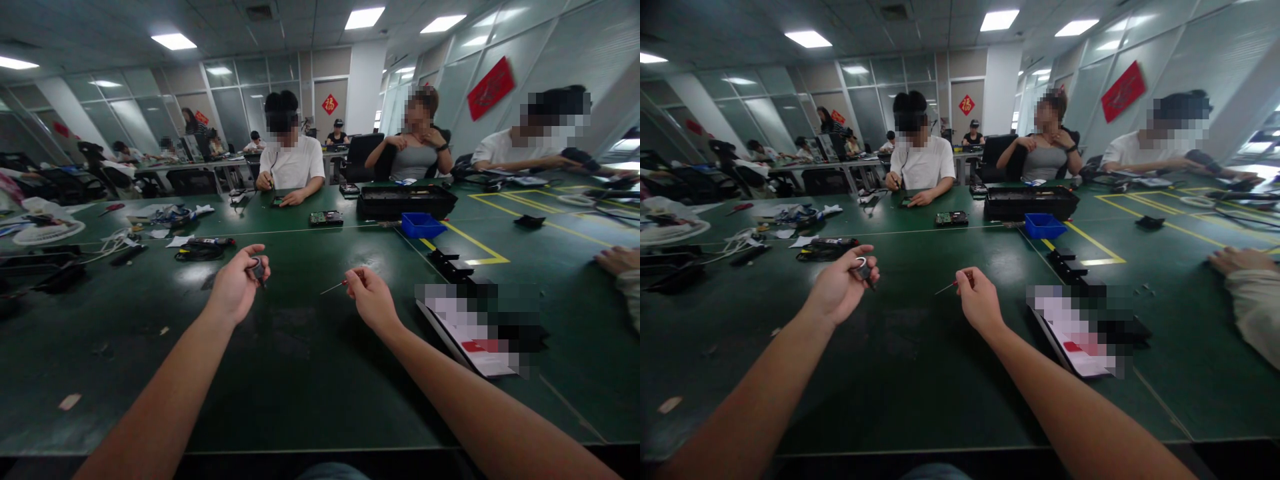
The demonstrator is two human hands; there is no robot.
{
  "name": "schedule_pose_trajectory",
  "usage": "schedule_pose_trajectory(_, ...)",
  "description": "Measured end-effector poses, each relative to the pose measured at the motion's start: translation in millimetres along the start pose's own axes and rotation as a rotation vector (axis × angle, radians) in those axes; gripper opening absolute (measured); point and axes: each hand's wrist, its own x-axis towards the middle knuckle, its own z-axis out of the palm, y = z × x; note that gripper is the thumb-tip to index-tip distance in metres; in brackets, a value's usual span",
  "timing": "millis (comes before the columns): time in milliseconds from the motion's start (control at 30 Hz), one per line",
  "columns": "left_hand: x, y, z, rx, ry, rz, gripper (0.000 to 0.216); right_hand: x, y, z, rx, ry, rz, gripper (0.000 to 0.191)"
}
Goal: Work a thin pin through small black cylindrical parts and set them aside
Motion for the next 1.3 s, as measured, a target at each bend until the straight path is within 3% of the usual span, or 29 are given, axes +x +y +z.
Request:
schedule_pose_trajectory(200, -9.8, -60.8, 24.3, 0.237, -0.217, -0.01, 0.032, 1.1, 2.5, 0.6, -0.015, 0.003, -0.006, 0.034)
schedule_pose_trajectory(333, -8.5, -89.5, 19.3, 0.779, -0.315, 0.214, 0.031, 0.8, 0.7, 1.6, 0.025, -0.009, -0.007, 0.033)
schedule_pose_trajectory(467, -0.2, -102.9, 7.7, 1.131, -0.383, 0.383, 0.055, -0.4, -2.5, 1.9, 0.067, -0.051, 0.013, 0.028)
schedule_pose_trajectory(667, 9.0, -104.1, -0.5, 1.104, -0.385, 0.386, 0.032, -3.9, -10.4, -1.8, 0.029, -0.113, -0.012, 0.034)
schedule_pose_trajectory(933, 6.9, -102.6, 0.0, 1.019, -0.363, 0.398, 0.039, -1.2, -5.4, -1.6, 0.339, 0.041, -0.048, 0.027)
schedule_pose_trajectory(1300, 4.0, -100.1, 2.8, 1.026, -0.41, 0.434, 0.038, -3.8, -10.0, -1.7, 0.309, -0.076, -0.052, 0.027)
